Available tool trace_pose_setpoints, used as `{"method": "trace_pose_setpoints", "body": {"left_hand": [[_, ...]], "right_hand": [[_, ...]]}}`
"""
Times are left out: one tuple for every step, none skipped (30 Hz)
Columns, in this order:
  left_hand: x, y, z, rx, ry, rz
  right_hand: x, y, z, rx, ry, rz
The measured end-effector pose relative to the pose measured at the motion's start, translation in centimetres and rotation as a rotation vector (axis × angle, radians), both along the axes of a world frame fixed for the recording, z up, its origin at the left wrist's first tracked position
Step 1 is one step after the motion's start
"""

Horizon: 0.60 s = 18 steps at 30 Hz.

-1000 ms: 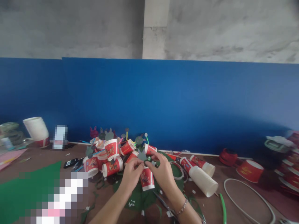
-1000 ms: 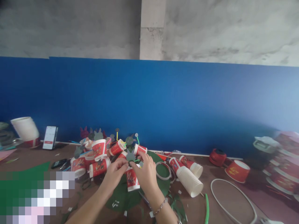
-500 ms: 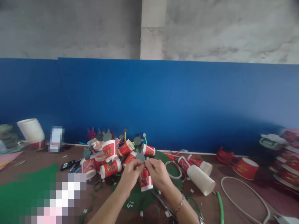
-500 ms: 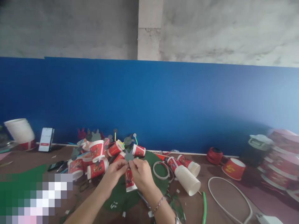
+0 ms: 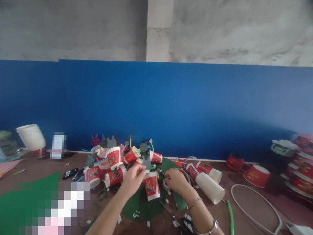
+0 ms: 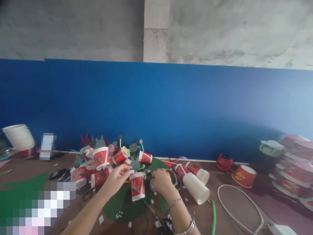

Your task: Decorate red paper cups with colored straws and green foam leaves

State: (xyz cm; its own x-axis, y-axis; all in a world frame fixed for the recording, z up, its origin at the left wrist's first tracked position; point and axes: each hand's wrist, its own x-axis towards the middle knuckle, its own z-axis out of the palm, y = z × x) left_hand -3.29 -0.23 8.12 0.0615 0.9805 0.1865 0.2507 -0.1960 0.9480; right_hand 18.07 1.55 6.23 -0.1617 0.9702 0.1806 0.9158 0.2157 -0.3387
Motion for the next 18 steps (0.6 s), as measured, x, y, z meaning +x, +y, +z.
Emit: {"method": "trace_pose_setpoints", "body": {"left_hand": [[0.0, -0.2, -0.1, 0.010, 0.036, -0.056], [0.1, -0.3, -0.3, 0.018, 0.065, -0.113], [0.2, -0.5, -0.5, 0.025, 0.086, -0.160], [0.3, -0.6, -0.8, 0.034, 0.098, -0.190], [0.4, -0.7, -1.0, 0.050, 0.105, -0.196], [0.6, -0.7, -1.3, 0.071, 0.116, -0.190], [0.7, -0.7, -1.5, 0.095, 0.136, -0.183], [0.8, -0.7, -1.6, 0.120, 0.168, -0.180], [0.9, -0.7, -1.6, 0.143, 0.207, -0.179], [0.9, -0.6, -1.6, 0.162, 0.249, -0.185], [0.9, -0.6, -1.4, 0.170, 0.286, -0.198], [0.7, -0.6, -1.0, 0.166, 0.317, -0.215], [0.5, -0.6, -0.6, 0.155, 0.340, -0.235], [0.1, -0.6, 0.0, 0.126, 0.360, -0.268], [-0.4, -0.7, 0.6, 0.106, 0.381, -0.296], [-0.9, -0.8, 1.4, 0.094, 0.399, -0.313], [-1.6, -0.9, 2.1, 0.088, 0.425, -0.324], [-2.3, -1.0, 2.8, 0.089, 0.453, -0.329]], "right_hand": [[-0.2, -0.2, -0.2, -0.008, -0.030, 0.009], [-0.3, -0.3, -0.4, -0.015, -0.056, 0.017], [-0.4, -0.5, -0.6, -0.022, -0.077, 0.022], [-0.4, -0.6, -0.7, -0.026, -0.094, 0.025], [-0.5, -0.6, -0.8, -0.030, -0.107, 0.024], [-0.5, -0.6, -0.9, -0.032, -0.116, 0.022], [-0.5, -0.6, -1.0, -0.036, -0.121, 0.018], [-0.5, -0.6, -1.0, -0.041, -0.123, 0.015], [-0.5, -0.5, -1.0, -0.048, -0.122, 0.014], [-0.5, -0.4, -0.9, -0.059, -0.118, 0.016], [-0.4, -0.2, -0.7, -0.072, -0.111, 0.020], [-0.3, 0.0, -0.5, -0.085, -0.102, 0.022], [0.0, 0.3, -0.2, -0.096, -0.093, 0.019], [0.3, 0.5, 0.2, -0.104, -0.085, 0.007], [0.7, 0.7, 0.5, -0.108, -0.082, -0.016], [1.1, 1.0, 0.9, -0.111, -0.084, -0.050], [1.7, 1.1, 1.1, -0.116, -0.091, -0.091], [2.2, 1.2, 1.3, -0.125, -0.102, -0.133]]}}
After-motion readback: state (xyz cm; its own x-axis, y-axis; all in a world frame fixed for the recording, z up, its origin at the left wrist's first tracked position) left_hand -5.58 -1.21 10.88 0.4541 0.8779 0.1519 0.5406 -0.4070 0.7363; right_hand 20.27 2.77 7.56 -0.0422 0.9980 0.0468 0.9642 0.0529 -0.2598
